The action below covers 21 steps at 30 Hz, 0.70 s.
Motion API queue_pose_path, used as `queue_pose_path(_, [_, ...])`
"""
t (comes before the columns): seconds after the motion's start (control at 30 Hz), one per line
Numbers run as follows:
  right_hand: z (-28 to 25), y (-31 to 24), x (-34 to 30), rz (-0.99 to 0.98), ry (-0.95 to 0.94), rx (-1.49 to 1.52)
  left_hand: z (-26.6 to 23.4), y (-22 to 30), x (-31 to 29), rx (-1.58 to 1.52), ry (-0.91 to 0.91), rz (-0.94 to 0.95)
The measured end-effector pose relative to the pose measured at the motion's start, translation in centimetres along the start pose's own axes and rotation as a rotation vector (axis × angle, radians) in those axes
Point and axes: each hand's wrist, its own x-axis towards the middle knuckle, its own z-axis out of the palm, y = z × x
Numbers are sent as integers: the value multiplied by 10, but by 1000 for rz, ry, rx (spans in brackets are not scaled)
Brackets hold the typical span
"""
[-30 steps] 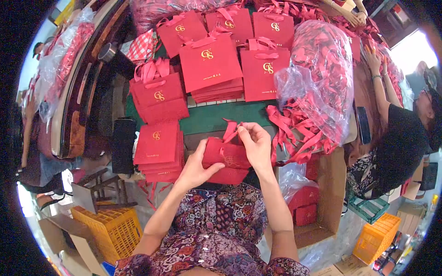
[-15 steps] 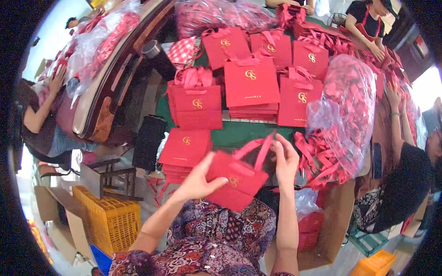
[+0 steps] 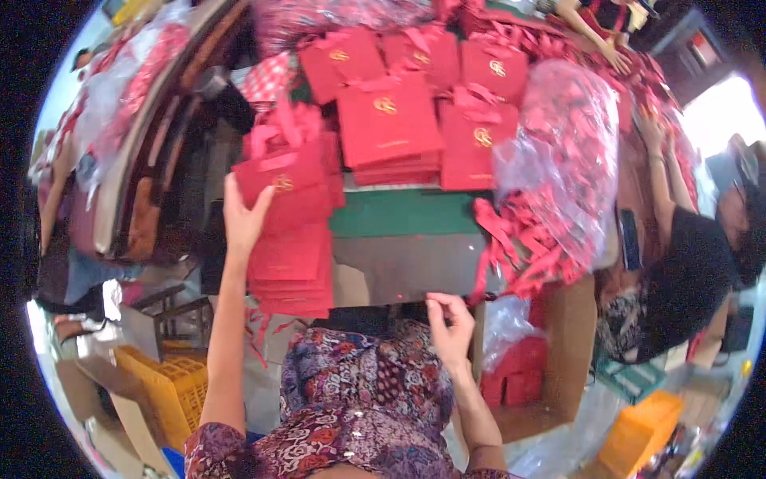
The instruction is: The person assembles gift bags by threading ribbon handles through the holes of each paper bag by hand and placing the completed bags onto a stack.
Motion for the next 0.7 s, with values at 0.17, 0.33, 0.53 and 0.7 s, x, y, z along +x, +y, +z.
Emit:
queue_pose_path(0.17, [-4,26,-40,121,99,-97,8,-17,0,305,59,18])
queue_pose_path(0.33, [-20,56,-43,77,329,-257,2,-5,2,415,108,110])
queue_pose_path(0.53, [-28,81,-17,70,227,-230,-37,55,-35,211,-345,195])
queue_pose_path(0.7, [-19,33,-15,130,30,-58,-56,51,-58,391,-631,325])
